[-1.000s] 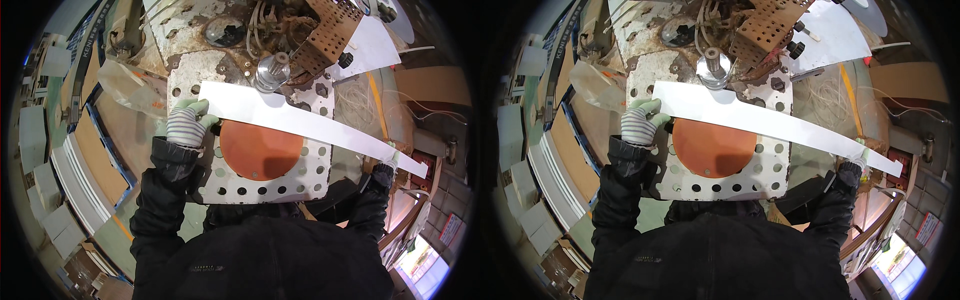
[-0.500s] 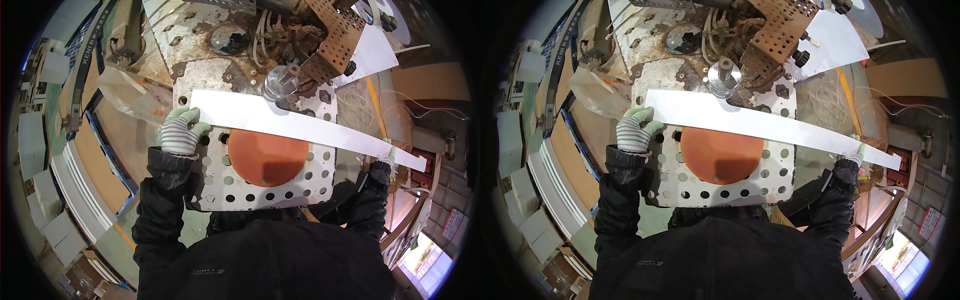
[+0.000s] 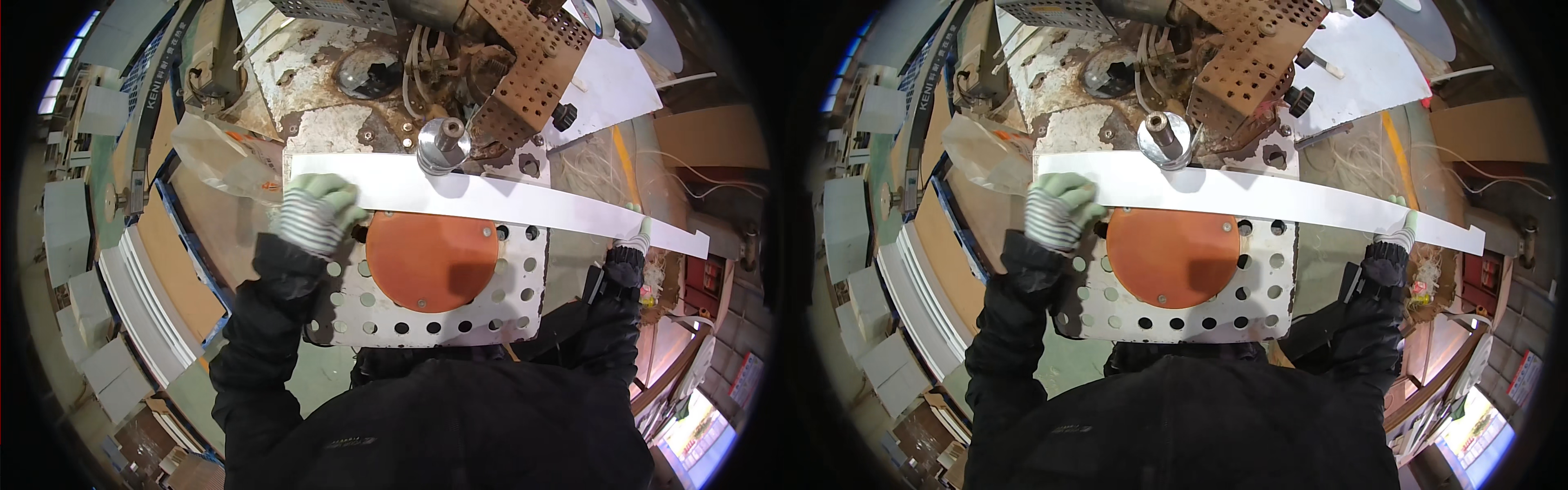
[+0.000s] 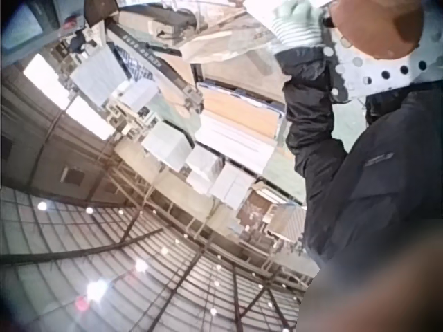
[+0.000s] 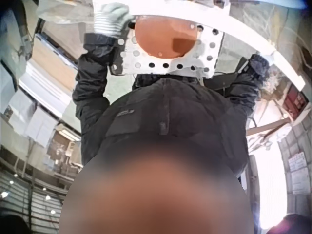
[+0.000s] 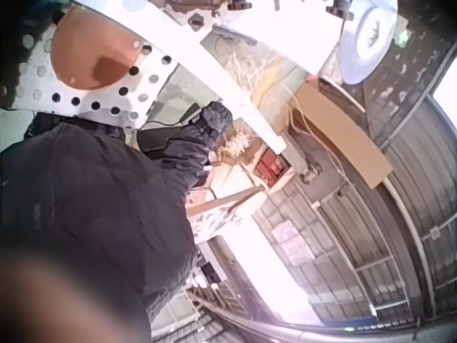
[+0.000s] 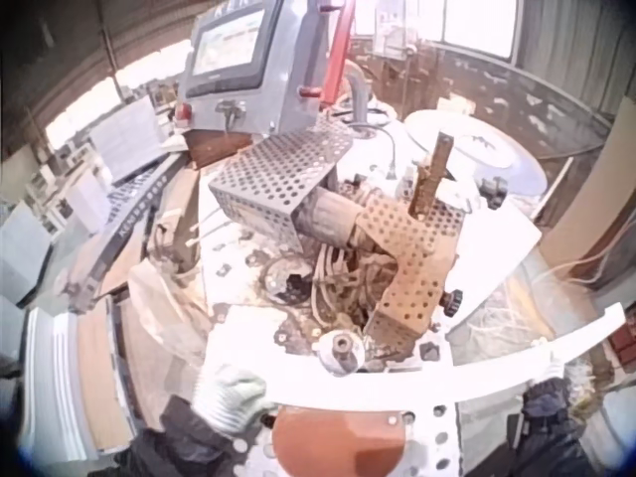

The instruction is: Heating, trimming, and machine-milling the edges of white furniture components.

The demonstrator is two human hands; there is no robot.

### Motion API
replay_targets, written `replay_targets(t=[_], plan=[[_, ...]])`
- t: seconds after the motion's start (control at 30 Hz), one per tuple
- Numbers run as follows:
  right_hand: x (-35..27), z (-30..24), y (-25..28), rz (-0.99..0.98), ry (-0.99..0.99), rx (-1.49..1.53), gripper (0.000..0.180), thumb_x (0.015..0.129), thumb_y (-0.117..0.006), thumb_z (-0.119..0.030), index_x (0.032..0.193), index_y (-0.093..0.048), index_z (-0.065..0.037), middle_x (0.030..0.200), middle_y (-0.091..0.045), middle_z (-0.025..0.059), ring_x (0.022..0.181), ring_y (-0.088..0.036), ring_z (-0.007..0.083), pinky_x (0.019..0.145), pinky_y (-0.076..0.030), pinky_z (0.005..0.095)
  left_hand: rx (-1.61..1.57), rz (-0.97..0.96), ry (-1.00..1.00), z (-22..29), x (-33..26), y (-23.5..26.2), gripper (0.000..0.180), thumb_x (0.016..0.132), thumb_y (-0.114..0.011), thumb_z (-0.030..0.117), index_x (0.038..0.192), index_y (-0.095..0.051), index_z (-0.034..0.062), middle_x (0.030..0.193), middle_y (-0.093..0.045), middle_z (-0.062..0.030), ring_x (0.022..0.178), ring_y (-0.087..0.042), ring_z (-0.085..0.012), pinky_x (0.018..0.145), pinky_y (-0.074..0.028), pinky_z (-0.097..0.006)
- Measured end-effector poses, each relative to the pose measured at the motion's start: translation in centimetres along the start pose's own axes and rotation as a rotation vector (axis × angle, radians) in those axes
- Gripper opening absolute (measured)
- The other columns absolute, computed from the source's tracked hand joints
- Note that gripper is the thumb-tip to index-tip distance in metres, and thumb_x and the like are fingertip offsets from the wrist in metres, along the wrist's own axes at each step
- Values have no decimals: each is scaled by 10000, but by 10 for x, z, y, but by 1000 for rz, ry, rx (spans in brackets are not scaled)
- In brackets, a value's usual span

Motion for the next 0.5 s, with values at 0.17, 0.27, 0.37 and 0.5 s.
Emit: replay_targets(t=[0.17, 0.27, 0.37, 0.5], plan=[[-13, 11, -15, 9, 13, 9, 476, 986, -502, -384, 1249, -544, 11, 1199, -626, 160, 1117, -596, 307, 1017, -463, 501, -38, -178, 0, 36, 35, -22, 361, 650, -845, 235, 928, -671, 82, 1078, -642, -104, 904, -590, -365, 772, -498, -438], [-23, 17, -18, -6, 0, 8, 482, 988, -501, -389, 1256, -537, 10, 1210, -620, 159, 1122, -592, 308, 1021, -461, 505, 31, -236, 7, 41, 48, -28, 457, 643, -849, 299, 976, -650, 59, 1142, -612, -127, 895, -579, -391, 798, -494, -457], [-32, 26, -20, -21, -16, 20, 492, 988, -502, -396, 1261, -532, 12, 1220, -614, 163, 1125, -590, 309, 1022, -463, 506, 82, -347, -84, 45, 60, -32, 539, 669, -814, 416, 994, -630, 27, 1147, -606, -152, 876, -577, -386, 810, -478, -455], [-38, 33, -23, -65, -36, 45, 510, 987, -507, -399, 1280, -521, 18, 1246, -599, 182, 1148, -582, 313, 1020, -467, 504, 179, -523, -95, 42, 61, -45, 671, 696, -767, 503, 1083, -594, -18, 1096, -618, -192, 861, -585, -382, 808, -471, -449]])
Point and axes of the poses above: each hand's wrist, its own x-axis towards the middle knuckle, its own y-axis out of the back of the hand, z = x × y, the point moved 6 cm from there along x, towards the middle knuckle
